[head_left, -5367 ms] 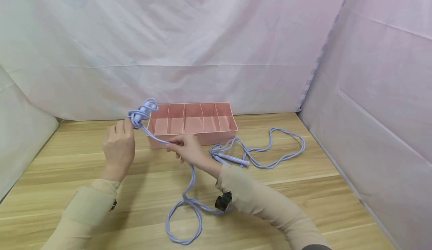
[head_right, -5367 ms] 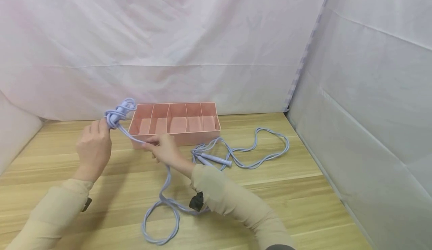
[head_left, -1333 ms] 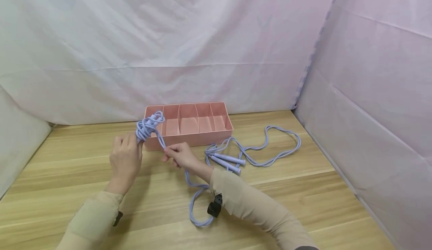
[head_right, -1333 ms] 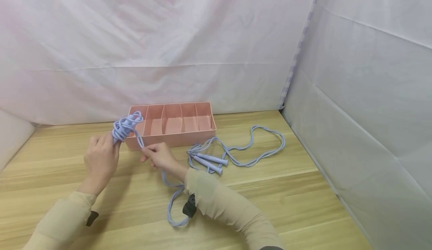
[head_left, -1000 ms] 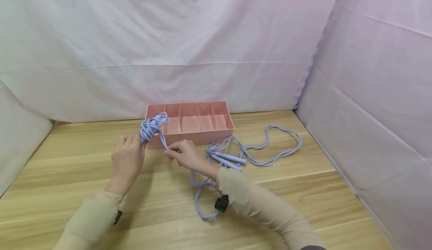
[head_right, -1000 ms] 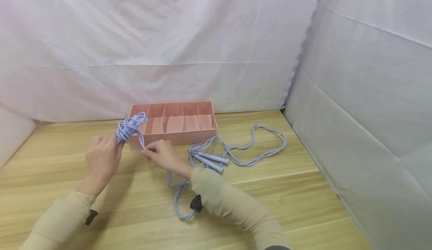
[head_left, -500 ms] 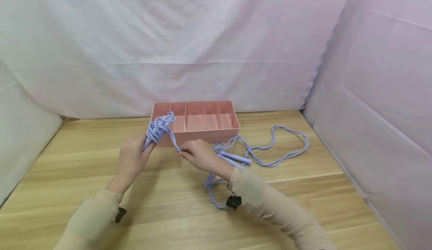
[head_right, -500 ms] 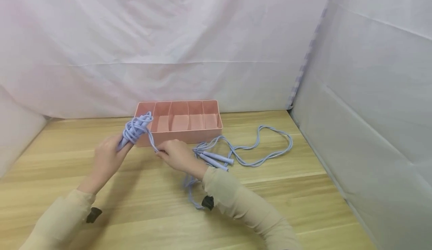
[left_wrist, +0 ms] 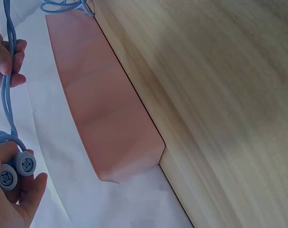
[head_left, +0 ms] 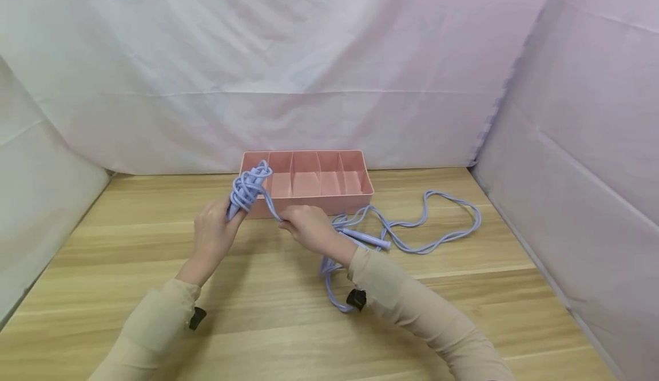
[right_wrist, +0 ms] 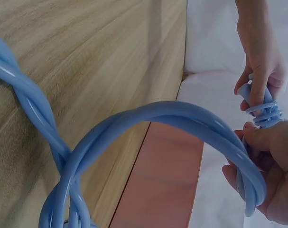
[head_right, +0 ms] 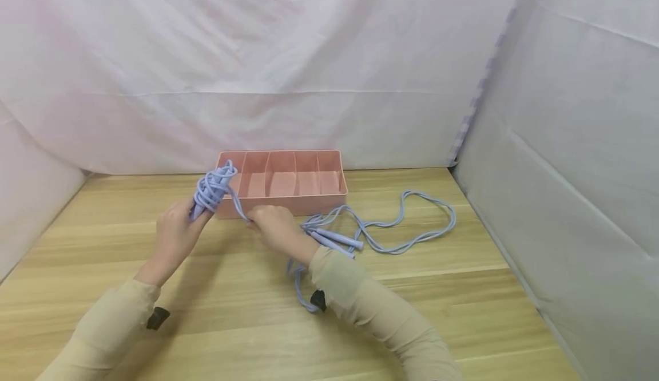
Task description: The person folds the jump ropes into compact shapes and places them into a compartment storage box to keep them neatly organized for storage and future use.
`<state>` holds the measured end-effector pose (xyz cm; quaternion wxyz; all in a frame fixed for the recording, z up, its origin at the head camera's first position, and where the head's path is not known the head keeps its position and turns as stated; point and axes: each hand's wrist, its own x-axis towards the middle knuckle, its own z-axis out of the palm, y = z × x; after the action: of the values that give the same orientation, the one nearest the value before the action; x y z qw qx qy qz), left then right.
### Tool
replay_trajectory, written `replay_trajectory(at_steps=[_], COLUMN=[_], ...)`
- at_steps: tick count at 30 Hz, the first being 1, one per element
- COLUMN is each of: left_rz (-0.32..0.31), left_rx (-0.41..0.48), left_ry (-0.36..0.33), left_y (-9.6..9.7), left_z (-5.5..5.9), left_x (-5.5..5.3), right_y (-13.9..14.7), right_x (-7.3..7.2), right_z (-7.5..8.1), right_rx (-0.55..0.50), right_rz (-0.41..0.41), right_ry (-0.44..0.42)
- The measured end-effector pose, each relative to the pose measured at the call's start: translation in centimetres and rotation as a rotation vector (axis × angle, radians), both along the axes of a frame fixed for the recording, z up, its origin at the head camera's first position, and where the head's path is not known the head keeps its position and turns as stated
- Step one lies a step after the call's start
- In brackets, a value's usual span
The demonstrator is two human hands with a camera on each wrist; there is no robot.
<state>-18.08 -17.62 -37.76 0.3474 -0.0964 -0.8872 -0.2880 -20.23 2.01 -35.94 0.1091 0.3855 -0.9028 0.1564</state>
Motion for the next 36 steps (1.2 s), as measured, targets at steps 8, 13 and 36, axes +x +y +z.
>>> replay_trajectory(at_steps=[8, 13, 36], left_rz=[0.006, -0.014, 0.031], left_rx=[0.028, 0.064, 0.006], left_ry=[0.022, 0.061, -0.014], left_y=[-0.4, -0.5, 0.0], left_z=[-0.4, -0.7, -0.4], left_x=[0.5, 0.6, 0.6], right_y=[-0.2, -0.3, -0.2], right_x=[-0.6, -0.6, -0.6], right_z=[-0.5, -0.8, -1.4], right_rx=[-0.003, 0.003, 0.06], right_rz=[-0.009, -0.017, 0.002], right_ry=[0.008, -0.004, 0.06])
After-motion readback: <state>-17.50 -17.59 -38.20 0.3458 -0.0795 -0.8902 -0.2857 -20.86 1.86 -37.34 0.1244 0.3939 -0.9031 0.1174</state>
